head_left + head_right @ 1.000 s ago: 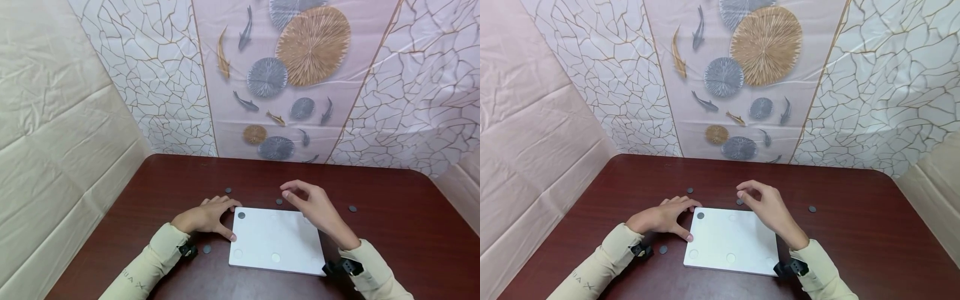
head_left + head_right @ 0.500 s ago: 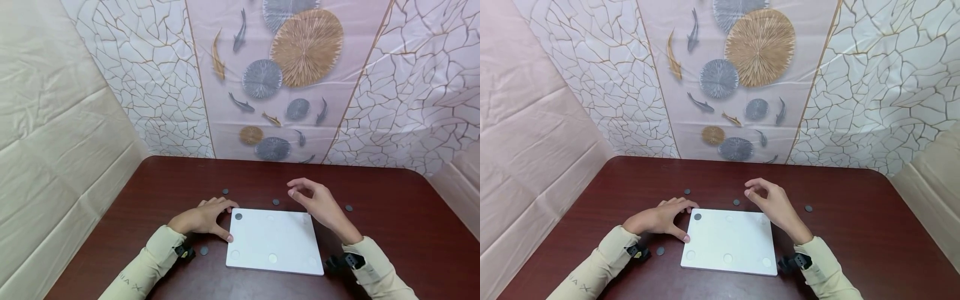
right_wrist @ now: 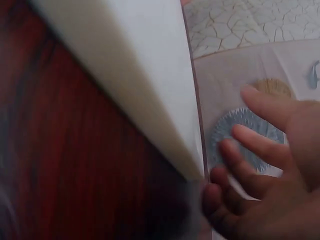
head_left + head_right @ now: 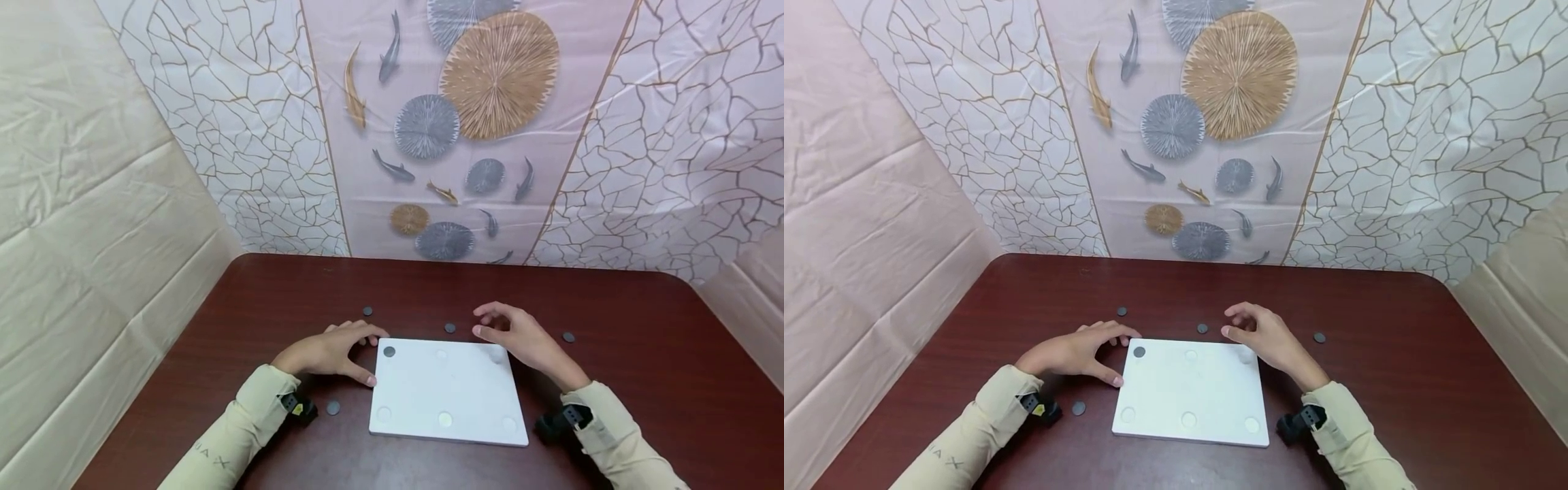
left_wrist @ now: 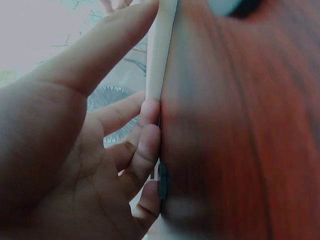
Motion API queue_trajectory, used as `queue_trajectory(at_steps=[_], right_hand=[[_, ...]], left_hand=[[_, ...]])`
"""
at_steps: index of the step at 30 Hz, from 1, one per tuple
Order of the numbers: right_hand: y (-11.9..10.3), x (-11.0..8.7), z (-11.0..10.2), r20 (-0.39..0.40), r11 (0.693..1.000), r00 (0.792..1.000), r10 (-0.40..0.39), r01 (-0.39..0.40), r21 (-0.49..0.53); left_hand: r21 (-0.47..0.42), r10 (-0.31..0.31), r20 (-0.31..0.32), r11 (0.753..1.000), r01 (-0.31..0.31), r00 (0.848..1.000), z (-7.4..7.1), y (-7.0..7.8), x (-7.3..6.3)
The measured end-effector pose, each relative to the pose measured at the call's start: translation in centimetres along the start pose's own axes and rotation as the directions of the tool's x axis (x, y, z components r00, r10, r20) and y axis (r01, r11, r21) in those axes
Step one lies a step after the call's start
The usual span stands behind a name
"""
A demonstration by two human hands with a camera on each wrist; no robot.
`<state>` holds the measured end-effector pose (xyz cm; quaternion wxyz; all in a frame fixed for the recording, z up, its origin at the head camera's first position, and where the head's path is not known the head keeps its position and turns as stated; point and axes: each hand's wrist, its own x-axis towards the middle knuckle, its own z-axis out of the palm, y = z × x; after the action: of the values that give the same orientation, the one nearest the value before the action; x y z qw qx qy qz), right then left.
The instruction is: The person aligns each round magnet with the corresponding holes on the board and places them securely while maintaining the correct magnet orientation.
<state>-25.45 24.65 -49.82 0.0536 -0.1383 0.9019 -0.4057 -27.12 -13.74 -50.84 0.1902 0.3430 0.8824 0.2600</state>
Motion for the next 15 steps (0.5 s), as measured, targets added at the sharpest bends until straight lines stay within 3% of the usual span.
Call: queue_trajectory(at_steps=[6,15], right_hand=[[1.0,-0.2,-1.3,0.149,0.996,0.987,-0.055,0.064,-0.062],[2.4,-0.7,-2.8,0.237,0.990,0.968,-0.081,0.106,-0.096]], left_hand=[[-0.049,0.026,0.013,0.998,-0.025,1.000,-0.7,-0.6,-0.2],[-0.174,0.052,0.028,0.984,-0.047,0.998,-1.4,-1.5,-0.6]])
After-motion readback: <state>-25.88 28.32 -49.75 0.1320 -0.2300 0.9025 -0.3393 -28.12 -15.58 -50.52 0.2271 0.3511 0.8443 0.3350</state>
